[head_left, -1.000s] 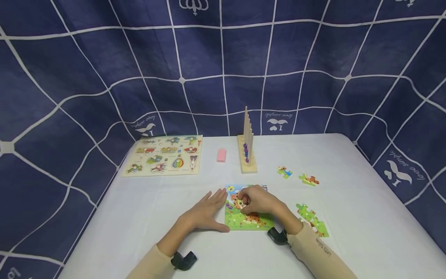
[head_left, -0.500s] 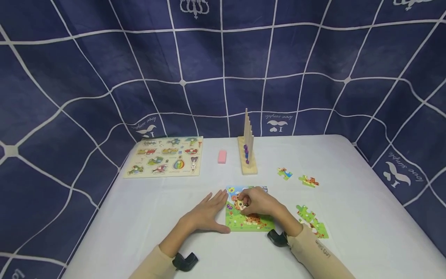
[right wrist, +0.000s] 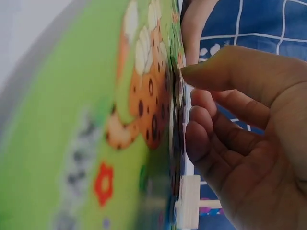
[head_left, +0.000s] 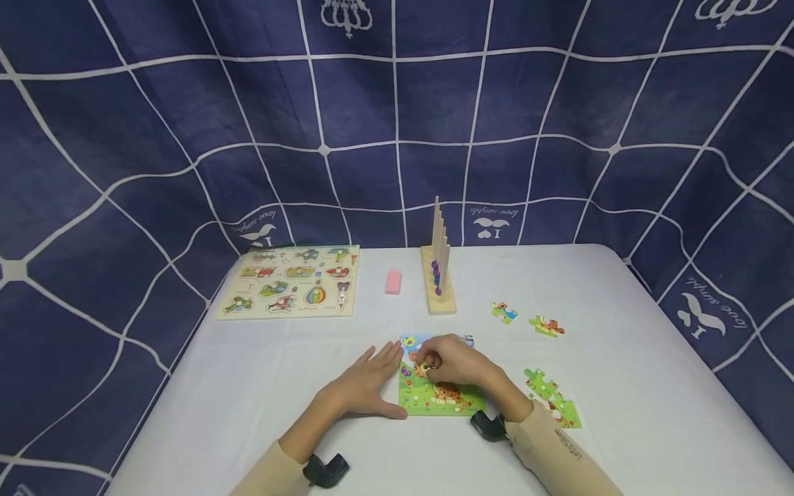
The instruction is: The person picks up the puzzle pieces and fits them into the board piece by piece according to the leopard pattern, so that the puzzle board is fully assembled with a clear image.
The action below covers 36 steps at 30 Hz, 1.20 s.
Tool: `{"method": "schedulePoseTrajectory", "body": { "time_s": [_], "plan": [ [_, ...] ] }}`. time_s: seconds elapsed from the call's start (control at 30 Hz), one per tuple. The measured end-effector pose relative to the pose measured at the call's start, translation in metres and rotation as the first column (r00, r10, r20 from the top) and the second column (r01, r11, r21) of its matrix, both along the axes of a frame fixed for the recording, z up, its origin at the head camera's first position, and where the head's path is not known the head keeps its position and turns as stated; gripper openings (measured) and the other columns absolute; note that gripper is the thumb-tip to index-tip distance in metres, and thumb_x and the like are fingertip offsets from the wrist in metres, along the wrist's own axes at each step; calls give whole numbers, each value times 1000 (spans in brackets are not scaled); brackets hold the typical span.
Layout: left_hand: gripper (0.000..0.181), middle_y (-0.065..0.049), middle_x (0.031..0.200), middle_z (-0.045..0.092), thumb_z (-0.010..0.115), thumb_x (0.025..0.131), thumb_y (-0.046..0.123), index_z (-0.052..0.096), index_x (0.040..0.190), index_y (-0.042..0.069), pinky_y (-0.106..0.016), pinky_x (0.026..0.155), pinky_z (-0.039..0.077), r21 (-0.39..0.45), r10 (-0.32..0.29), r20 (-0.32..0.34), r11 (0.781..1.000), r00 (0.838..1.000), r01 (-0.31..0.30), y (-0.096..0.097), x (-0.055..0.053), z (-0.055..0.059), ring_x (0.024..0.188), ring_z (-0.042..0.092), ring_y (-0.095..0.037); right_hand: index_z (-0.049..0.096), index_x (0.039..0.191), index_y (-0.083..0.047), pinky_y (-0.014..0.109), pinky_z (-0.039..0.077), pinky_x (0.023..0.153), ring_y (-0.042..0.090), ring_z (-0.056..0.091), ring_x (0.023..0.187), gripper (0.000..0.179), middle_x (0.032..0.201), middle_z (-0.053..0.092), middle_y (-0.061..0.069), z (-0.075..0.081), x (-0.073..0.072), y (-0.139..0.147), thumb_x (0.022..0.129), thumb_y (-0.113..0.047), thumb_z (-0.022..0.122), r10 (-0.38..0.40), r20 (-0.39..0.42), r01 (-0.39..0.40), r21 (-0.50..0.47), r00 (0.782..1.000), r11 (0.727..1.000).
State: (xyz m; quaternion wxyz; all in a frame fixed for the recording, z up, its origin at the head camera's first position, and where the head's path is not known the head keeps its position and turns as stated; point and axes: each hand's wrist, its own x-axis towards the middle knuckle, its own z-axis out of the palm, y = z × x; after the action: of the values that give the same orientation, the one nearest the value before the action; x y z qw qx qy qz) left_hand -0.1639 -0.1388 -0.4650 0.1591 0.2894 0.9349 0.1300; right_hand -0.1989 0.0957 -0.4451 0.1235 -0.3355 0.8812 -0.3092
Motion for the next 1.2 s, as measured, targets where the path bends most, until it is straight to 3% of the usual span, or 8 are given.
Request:
{"method": "schedulePoseTrajectory", "body": {
  "time_s": [0.3,0.73,1.2],
  "plan": [
    [120,-3,165,10,60,71,81,16,156,9,-45,126,8,11,-14,-11,1000,1000,14,-1,0,2,154,7,-18,72,97,-8,16,48,59,2,51,66,21,79,64,-2,5,-10,-10,77,-1,73,66,44,-67,27,997,997],
    [120,-3,165,10,62,71,80,17,156,8,-45,126,9,18,-13,-14,1000,1000,13,2,-1,1,154,8,-19,72,94,-12,15,48,57,1,52,65,22,75,61,-9,2,-14,-7,75,-2,74,47,86,-51,51,995,997],
    [119,-4,165,12,62,71,79,18,156,8,-46,126,9,20,-19,-8,1000,1000,19,-1,-1,-1,154,8,-20,72,101,-9,16,49,59,2,52,67,25,80,65,-2,4,-13,-5,77,-8,78,69,105,-71,14,992,997]
  ]
}}
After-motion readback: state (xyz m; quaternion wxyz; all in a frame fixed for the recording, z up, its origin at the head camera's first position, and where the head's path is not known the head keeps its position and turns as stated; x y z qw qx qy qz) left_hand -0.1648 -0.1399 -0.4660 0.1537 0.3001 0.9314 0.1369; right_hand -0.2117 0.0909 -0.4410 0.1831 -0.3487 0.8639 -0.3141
